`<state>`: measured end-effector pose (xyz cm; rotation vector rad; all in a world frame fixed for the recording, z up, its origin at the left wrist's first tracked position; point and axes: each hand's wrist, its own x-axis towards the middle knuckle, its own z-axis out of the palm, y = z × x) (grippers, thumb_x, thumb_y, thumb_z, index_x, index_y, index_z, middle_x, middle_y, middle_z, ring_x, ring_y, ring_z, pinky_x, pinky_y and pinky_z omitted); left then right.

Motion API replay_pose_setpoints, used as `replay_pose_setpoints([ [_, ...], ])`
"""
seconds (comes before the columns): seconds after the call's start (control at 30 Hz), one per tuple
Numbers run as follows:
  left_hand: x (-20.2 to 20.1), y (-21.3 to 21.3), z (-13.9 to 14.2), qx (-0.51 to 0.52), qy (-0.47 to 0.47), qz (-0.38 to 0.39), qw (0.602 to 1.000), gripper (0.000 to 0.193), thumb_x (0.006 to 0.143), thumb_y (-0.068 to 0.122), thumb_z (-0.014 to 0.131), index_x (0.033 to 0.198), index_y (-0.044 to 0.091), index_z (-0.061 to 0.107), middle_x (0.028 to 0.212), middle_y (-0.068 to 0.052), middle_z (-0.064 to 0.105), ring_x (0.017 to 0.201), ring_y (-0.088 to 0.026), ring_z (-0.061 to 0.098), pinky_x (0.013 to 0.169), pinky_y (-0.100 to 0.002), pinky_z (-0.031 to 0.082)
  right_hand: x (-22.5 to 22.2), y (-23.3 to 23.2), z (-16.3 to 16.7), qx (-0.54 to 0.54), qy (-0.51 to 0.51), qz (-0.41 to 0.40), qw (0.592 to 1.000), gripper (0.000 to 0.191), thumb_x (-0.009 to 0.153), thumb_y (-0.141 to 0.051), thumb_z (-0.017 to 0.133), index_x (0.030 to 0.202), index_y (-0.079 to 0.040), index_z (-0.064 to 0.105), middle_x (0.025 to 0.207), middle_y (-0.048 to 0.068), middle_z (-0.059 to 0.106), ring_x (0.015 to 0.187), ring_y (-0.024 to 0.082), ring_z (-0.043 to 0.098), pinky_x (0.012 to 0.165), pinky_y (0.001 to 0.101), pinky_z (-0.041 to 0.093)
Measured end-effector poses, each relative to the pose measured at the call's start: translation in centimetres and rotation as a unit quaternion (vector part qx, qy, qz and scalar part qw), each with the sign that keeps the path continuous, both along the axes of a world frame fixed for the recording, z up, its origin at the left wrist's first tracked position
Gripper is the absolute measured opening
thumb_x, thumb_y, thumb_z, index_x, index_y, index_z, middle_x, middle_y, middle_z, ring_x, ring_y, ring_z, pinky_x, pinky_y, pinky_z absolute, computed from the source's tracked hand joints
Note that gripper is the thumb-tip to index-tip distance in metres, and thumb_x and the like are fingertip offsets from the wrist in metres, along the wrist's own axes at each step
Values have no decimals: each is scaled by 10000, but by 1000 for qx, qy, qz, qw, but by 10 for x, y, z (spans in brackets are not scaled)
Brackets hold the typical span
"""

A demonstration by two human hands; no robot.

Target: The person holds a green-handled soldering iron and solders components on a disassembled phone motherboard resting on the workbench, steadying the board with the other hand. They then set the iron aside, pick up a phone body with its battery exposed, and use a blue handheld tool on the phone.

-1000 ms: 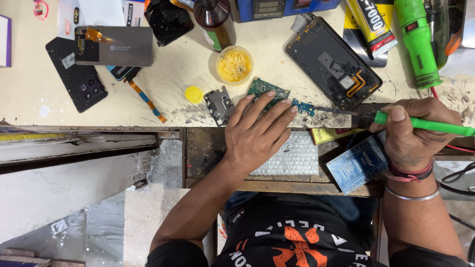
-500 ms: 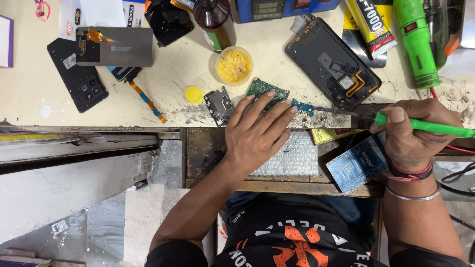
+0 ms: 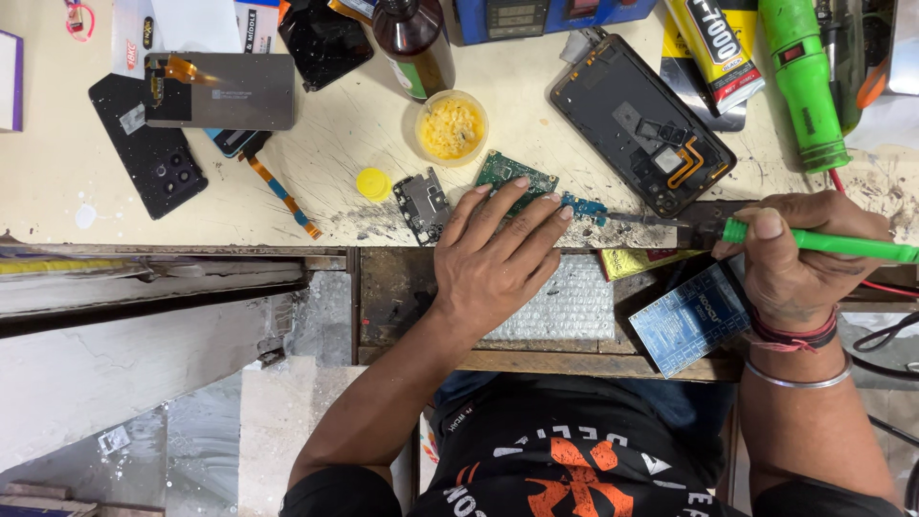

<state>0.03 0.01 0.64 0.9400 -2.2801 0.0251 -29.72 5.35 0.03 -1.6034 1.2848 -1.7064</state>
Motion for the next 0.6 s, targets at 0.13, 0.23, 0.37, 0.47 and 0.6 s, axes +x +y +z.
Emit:
replay_pose_setpoints([
  [0.13,0,0,0,0,-3,0,1000,303,958,266,765,1247,172,755,1367,31,665,1344,-225,569,1158,-469,431,0,1,-3,-1,13,-2,1000,386,1153,-226,711,926,45,557,768,176,659,612,187,658,603,278,556],
  [0.23,0,0,0,2,-4,-2,1000,307,957,267,766,1248,170,755,1366,30,665,1344,-227,568,1158,-468,429,0,3,-4,2,10,-8,1000,384,1148,-228,719,931,35,543,770,182,661,610,189,657,599,279,552],
  [0.37,0,0,0,0,-6,-2,1000,308,957,268,767,1249,168,754,1368,29,664,1348,-227,566,1159,-468,426,1,2,-5,0,16,-18,1000,377,1164,-234,716,957,43,569,775,184,660,615,193,665,606,283,554],
  [0.47,0,0,-1,1,-4,-3,1000,310,954,269,766,1247,167,754,1369,30,664,1345,-229,565,1159,-469,424,1,1,-4,-7,29,-16,999,359,1153,-239,708,972,28,551,772,182,663,609,190,665,596,284,558],
  [0.6,0,-1,-1,1,-1,-2,1000,307,955,266,764,1246,171,755,1367,32,664,1342,-227,567,1159,-467,422,1,1,-1,-6,21,-16,1000,370,1153,-244,702,954,41,574,776,180,662,602,187,665,582,282,558],
])
